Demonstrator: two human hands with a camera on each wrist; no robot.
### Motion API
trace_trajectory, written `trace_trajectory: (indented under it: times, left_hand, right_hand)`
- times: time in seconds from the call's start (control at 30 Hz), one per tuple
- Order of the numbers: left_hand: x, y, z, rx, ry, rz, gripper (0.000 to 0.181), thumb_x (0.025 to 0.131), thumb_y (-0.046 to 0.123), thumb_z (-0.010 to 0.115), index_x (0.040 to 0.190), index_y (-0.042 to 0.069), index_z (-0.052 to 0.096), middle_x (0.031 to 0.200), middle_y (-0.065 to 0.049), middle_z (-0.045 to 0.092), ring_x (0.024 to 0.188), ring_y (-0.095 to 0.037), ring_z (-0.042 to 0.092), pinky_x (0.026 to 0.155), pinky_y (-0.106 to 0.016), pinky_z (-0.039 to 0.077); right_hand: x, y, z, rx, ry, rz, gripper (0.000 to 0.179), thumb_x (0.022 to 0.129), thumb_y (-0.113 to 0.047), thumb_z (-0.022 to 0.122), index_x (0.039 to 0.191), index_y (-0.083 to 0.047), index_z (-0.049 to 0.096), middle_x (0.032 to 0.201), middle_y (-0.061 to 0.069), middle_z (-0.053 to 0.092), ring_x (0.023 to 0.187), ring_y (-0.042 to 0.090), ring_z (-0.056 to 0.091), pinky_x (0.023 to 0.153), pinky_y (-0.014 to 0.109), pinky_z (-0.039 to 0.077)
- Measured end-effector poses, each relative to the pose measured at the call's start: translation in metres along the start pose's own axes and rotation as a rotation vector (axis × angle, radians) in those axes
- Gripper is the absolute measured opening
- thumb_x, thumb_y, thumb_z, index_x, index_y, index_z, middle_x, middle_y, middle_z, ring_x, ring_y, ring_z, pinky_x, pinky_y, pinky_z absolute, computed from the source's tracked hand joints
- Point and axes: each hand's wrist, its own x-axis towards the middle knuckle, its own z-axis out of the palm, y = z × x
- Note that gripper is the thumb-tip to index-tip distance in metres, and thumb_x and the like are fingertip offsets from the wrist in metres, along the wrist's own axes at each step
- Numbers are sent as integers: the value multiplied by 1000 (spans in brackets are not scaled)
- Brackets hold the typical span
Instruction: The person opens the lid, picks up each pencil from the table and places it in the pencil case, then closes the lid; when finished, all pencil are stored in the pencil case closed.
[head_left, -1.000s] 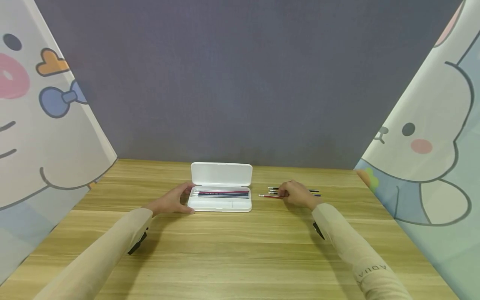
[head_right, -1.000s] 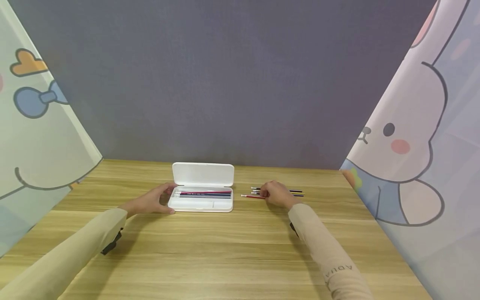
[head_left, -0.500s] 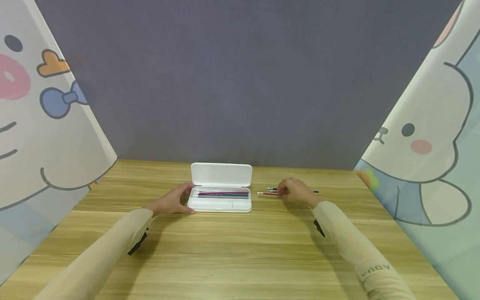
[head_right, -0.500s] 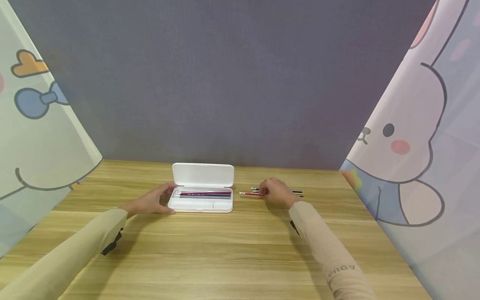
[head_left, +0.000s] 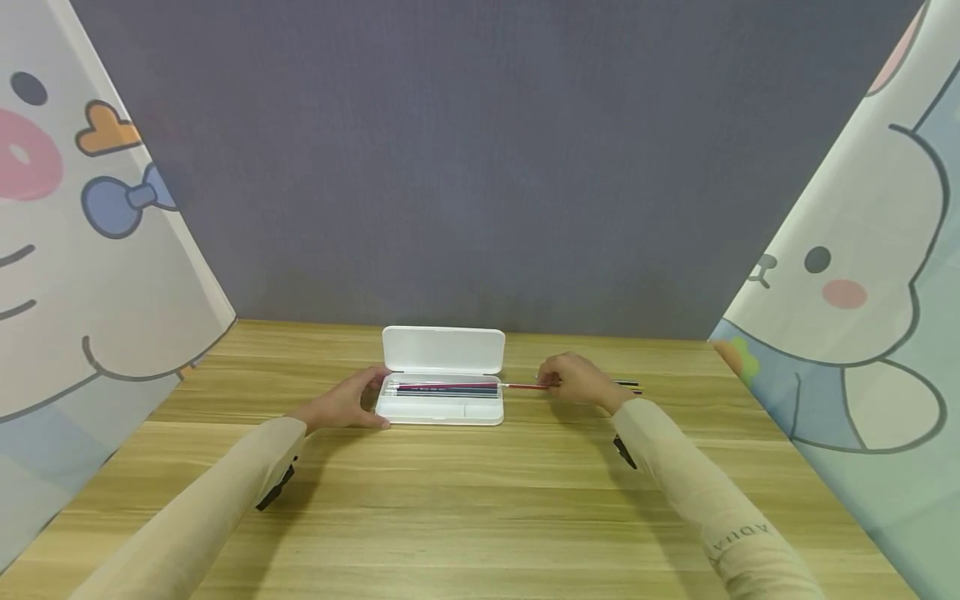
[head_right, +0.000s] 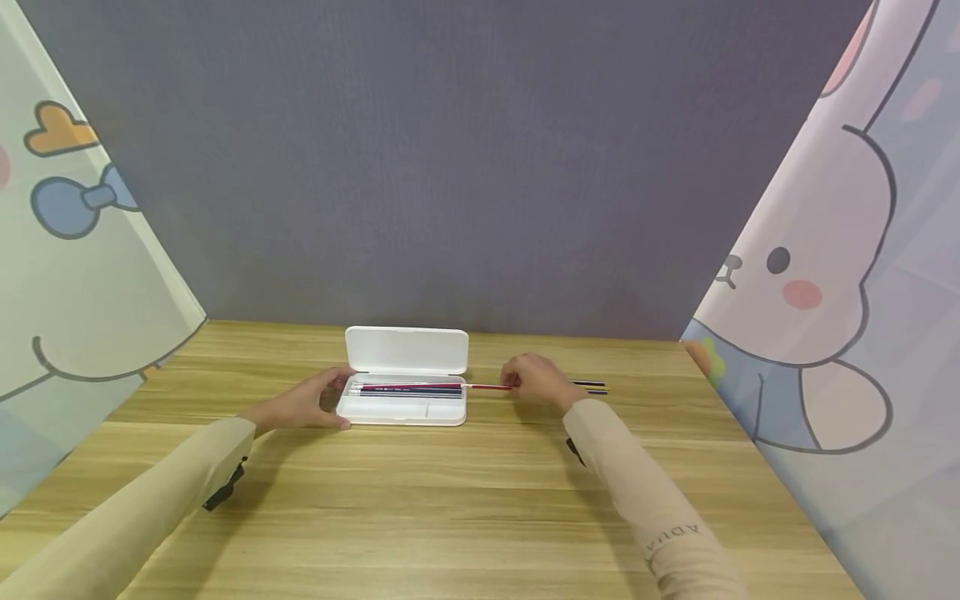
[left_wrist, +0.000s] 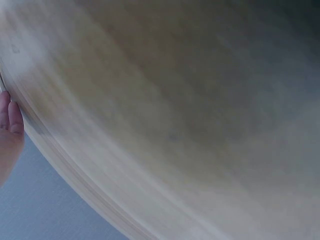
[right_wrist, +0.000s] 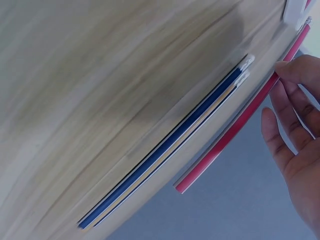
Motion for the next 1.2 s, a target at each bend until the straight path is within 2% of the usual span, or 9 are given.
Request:
trace_trajectory:
  times: [0.3,0.5,0.83,1.0,1.2]
  left_hand:
    - [0,-1,0,-19,0,-4,81,66,22,82,130,-2,38,119,-18,53,112,-34,48,101,-56,29]
    - [0,-2,0,-13,-2,-9,82,66,22,82,131,-1,37,120,-17,53,113,-34,48,102,-56,27]
    - [1,-4,0,-13,3,8,82,66,22,82,130,-2,38,117,-17,54,111,-33,49,101,-56,27]
    - [1,-4,0,-18,0,5,82,66,23,82,131,-2,37,119,-18,53,112,-34,48,101,-56,27]
    - [1,-3,0,-16,1,-4,84,66,23,82,132,-2,36,120,-18,53,113,-34,48,102,-56,27]
  right_hand:
    - [23,-19,9,-17,-8,-108,11,71,2,67,76,-8,66,70,0,61,63,6,51,58,18,42]
    - [43,-36,16,-3,-16,-118,8,72,-1,68,77,-8,68,70,1,63,63,6,50,59,19,42]
    - [71,-67,22,-8,-36,-124,16,71,2,62,80,-9,69,75,0,64,69,10,52,65,22,44]
    - [85,-76,27,14,-46,-122,16,73,2,62,81,-10,69,74,-1,64,69,9,53,66,22,44]
    - [100,-86,32,8,-46,-138,17,69,4,62,80,-8,69,72,-1,64,68,10,54,66,22,43]
